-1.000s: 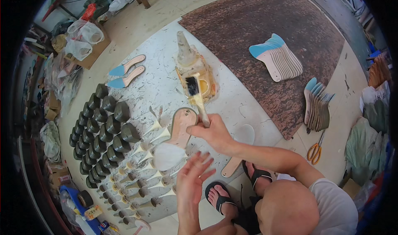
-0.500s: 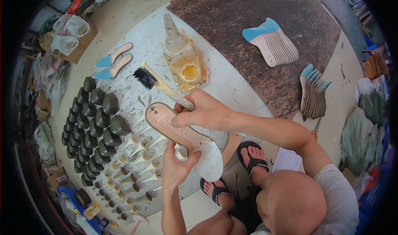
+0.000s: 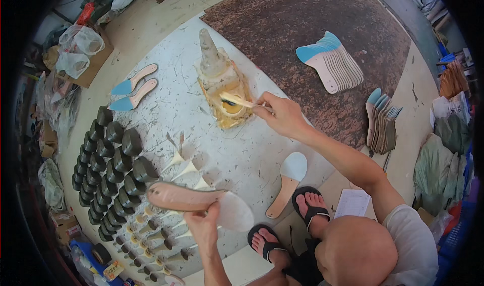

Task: The person applies adhesive onto shoe insole components using an applicator brush, presses the pieces together by hand, and sets the assembled soles on the floor.

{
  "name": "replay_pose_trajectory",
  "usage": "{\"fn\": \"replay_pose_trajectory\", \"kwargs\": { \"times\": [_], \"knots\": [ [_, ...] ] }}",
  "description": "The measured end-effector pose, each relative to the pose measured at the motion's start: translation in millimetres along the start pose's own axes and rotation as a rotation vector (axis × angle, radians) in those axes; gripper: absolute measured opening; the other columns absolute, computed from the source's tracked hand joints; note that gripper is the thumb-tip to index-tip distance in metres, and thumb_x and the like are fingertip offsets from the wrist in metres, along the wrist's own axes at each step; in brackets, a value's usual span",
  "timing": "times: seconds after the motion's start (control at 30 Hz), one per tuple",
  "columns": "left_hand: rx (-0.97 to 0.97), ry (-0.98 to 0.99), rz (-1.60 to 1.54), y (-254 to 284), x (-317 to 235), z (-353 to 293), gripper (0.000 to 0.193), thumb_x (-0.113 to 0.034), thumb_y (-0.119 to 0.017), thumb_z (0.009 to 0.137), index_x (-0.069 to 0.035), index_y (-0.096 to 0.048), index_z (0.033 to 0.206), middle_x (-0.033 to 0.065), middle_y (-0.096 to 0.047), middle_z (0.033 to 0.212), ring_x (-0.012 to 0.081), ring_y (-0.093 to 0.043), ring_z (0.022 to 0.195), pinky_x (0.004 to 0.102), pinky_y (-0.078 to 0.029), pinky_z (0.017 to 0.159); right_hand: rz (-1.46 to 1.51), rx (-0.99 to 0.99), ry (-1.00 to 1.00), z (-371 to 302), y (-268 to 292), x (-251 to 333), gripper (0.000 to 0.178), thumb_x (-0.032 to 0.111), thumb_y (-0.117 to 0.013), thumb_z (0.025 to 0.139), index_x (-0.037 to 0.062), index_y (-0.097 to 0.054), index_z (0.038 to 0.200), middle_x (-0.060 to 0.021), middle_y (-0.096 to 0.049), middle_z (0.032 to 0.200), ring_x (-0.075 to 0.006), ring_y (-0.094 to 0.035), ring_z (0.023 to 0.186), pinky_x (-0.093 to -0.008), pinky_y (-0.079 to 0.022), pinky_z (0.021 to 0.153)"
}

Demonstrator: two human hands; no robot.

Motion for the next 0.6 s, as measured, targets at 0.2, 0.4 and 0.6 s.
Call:
{"fn": "replay_pose_trajectory", "kwargs": {
  "times": [0.2,0.4,0.6],
  "knots": [
    [-0.285,0.069,-0.110,52,18,8,0.032,0.000,-0.070,0.074,0.009,-0.056,0.102,0.0139,-0.063,0.098,0.0179,-0.061,0.088,0.0305,-0.047,0.081,-0.265,-0.008,0.040,22,-20,-27,0.022,0.028,-0.064,0.086,0.0072,-0.064,0.092,-0.0105,-0.068,0.075,-0.0293,-0.066,0.071,-0.0415,-0.047,0.060],
    [-0.307,0.097,-0.334,61,32,10,0.028,0.002,-0.068,0.073,0.009,-0.057,0.098,0.0140,-0.063,0.094,0.0198,-0.062,0.083,0.0303,-0.048,0.081,0.230,0.161,-0.045,19,-47,-59,0.025,0.028,-0.064,0.087,0.0026,-0.067,0.086,-0.0103,-0.067,0.073,-0.0226,-0.064,0.066,-0.0374,-0.048,0.063],
    [-0.220,0.133,-0.361,45,41,8,0.028,0.003,-0.065,0.073,0.008,-0.060,0.100,0.0119,-0.065,0.094,0.0187,-0.063,0.083,0.0289,-0.050,0.081,0.200,0.162,-0.100,11,-44,-47,0.032,0.029,-0.063,0.089,-0.0016,-0.067,0.085,-0.0071,-0.063,0.071,-0.0123,-0.053,0.058,-0.0282,-0.042,0.054]
  ]
}}
Point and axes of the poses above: each hand's wrist, its own z-axis towards the middle knuckle, its own y-axis out of the back of the hand, x = y × z, the point moved 9 cm from there along z, towards the middle knuckle
